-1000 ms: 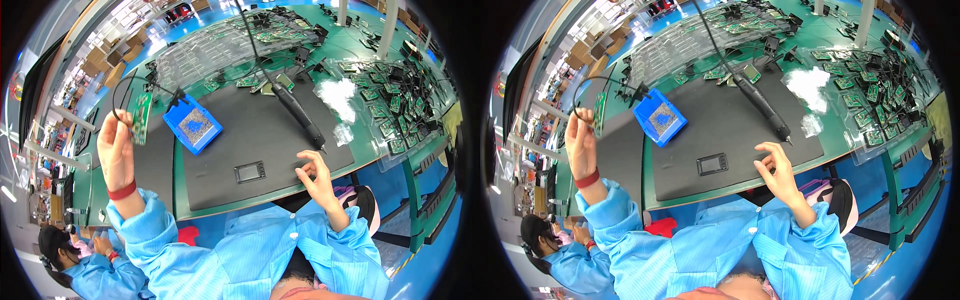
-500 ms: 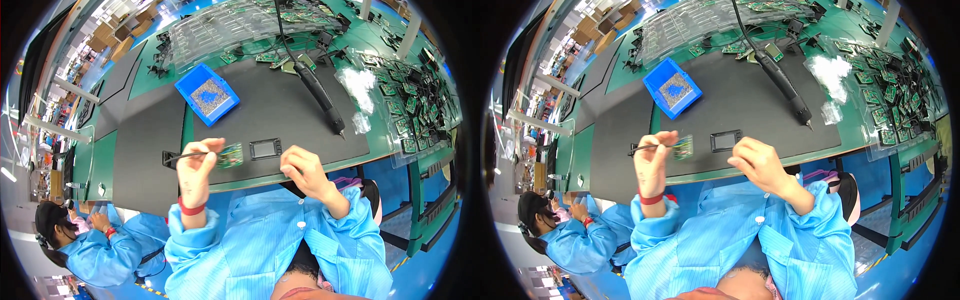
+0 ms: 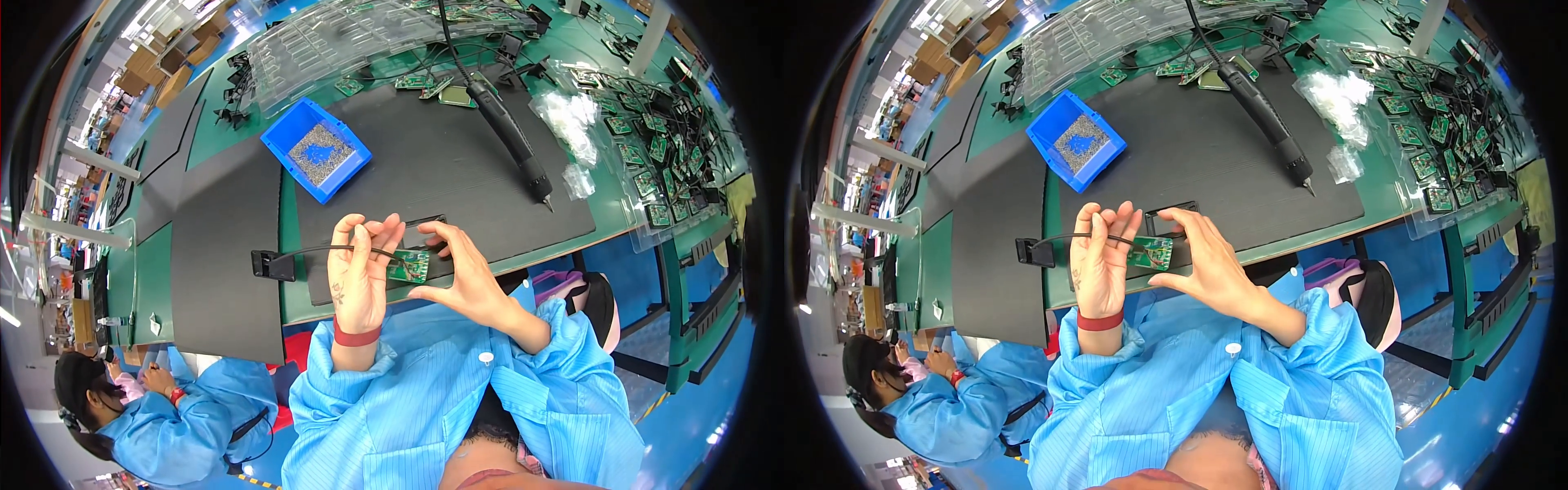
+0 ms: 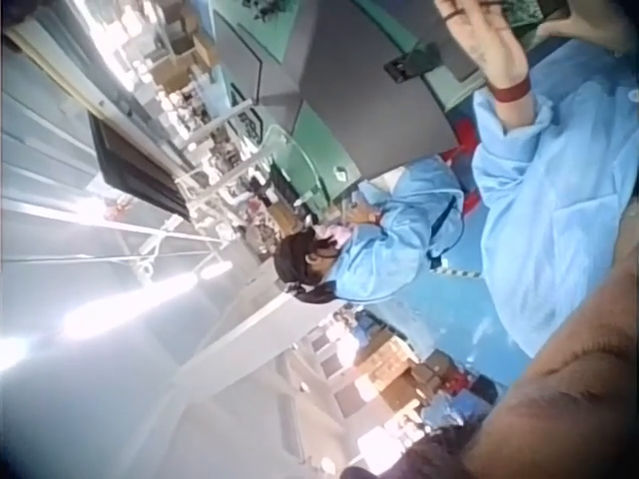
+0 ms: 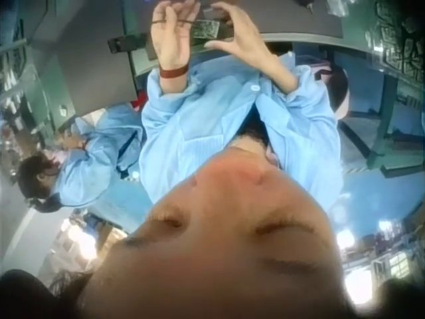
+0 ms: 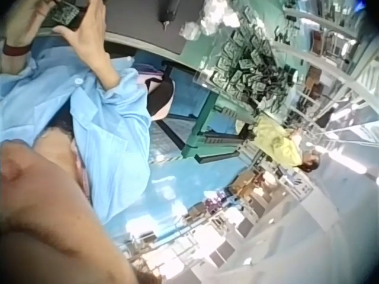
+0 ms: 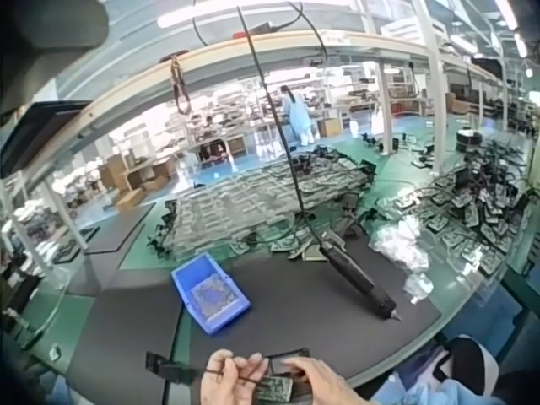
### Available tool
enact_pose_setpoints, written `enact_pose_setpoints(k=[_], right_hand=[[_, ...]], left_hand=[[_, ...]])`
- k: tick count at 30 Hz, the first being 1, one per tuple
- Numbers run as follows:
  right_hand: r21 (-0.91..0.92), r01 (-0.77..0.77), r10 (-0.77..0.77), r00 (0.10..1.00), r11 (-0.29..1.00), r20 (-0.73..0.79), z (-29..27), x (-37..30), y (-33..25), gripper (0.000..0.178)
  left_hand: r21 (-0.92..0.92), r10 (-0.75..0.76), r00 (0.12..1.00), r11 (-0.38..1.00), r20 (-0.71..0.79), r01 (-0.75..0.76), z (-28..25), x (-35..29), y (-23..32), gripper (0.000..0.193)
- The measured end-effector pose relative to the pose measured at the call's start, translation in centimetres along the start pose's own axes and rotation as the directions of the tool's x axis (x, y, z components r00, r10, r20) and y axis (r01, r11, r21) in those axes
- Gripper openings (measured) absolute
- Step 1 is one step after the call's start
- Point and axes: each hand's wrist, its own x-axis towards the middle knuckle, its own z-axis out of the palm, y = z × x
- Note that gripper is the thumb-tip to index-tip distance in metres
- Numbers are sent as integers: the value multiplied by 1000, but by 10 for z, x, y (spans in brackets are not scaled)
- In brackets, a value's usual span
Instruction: The person assembles electronic circuit boards by fastening electronic components and plastic cases onto the circuit boards with screws using an electric screwdriver.
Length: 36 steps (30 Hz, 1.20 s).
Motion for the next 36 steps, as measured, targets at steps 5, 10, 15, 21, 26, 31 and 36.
enact_pose_setpoints(k=[5, 10, 15, 21, 26, 31, 36], right_hand=[[249, -75, 68, 997, 966, 38, 2, 0, 7, 65], [335, -99, 73, 993, 937, 88, -18, 7, 3, 65], [261, -132, 85, 979, 956, 184, -38, 7, -5, 62], [189, -3, -6, 999, 982, 47, -45, 5, -9, 49], [161, 51, -31, 992, 986, -122, -48, 1, -11, 32], [147, 87, -103, 989, 985, 108, -42, -2, -21, 16], [152, 0, -20, 992, 988, 126, -39, -4, -25, 12]], left_hand=[[-89, 13, 999, 996, 29, -10, -2, -1, 1, 26], [745, 107, 920, 556, 376, -369, -16, 4, 10, 42], [868, -219, 844, 211, 491, -450, -19, -3, 13, 56], [831, -306, 880, 533, 364, -159, -14, -10, 7, 50], [335, -367, 895, 901, 253, 275, -15, -18, -10, 42], [71, -453, 843, 889, 292, 453, -14, -23, -23, 36], [27, -492, 812, 859, 315, 510, -16, -26, -28, 36]])
